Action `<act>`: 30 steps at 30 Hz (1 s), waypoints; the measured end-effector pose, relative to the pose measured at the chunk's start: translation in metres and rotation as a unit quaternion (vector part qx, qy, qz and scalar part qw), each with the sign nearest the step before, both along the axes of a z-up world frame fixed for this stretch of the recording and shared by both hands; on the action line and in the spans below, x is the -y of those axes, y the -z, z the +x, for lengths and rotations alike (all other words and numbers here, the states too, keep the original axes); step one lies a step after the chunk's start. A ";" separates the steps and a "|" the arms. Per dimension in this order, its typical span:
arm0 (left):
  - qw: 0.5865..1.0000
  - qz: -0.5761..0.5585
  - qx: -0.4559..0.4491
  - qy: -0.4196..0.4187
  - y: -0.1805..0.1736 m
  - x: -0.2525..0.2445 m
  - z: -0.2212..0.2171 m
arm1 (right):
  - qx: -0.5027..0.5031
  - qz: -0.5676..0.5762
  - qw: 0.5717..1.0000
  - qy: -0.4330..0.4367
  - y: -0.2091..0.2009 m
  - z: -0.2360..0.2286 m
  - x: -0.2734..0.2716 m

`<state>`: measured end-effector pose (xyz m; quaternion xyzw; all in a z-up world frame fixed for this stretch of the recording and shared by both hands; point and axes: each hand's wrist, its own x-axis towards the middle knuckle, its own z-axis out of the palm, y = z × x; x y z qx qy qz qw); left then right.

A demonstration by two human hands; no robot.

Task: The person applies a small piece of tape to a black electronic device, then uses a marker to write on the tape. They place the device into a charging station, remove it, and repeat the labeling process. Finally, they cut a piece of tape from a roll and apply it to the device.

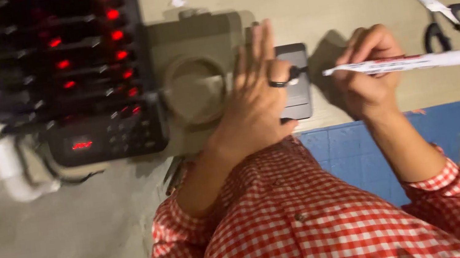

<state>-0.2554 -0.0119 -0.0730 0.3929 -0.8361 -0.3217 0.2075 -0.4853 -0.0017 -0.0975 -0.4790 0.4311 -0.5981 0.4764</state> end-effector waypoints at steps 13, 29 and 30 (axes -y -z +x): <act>0.999 0.025 0.025 0.016 -0.007 0.012 -0.007 | -0.156 -0.065 0.985 -0.020 -0.018 0.035 0.006; 0.999 0.026 -0.015 -0.015 -0.004 0.015 -0.008 | -0.249 -0.075 0.965 0.040 -0.008 0.038 0.004; 1.000 0.026 -0.011 -0.012 -0.003 0.015 -0.008 | -0.249 -0.080 0.964 0.038 -0.009 0.039 0.004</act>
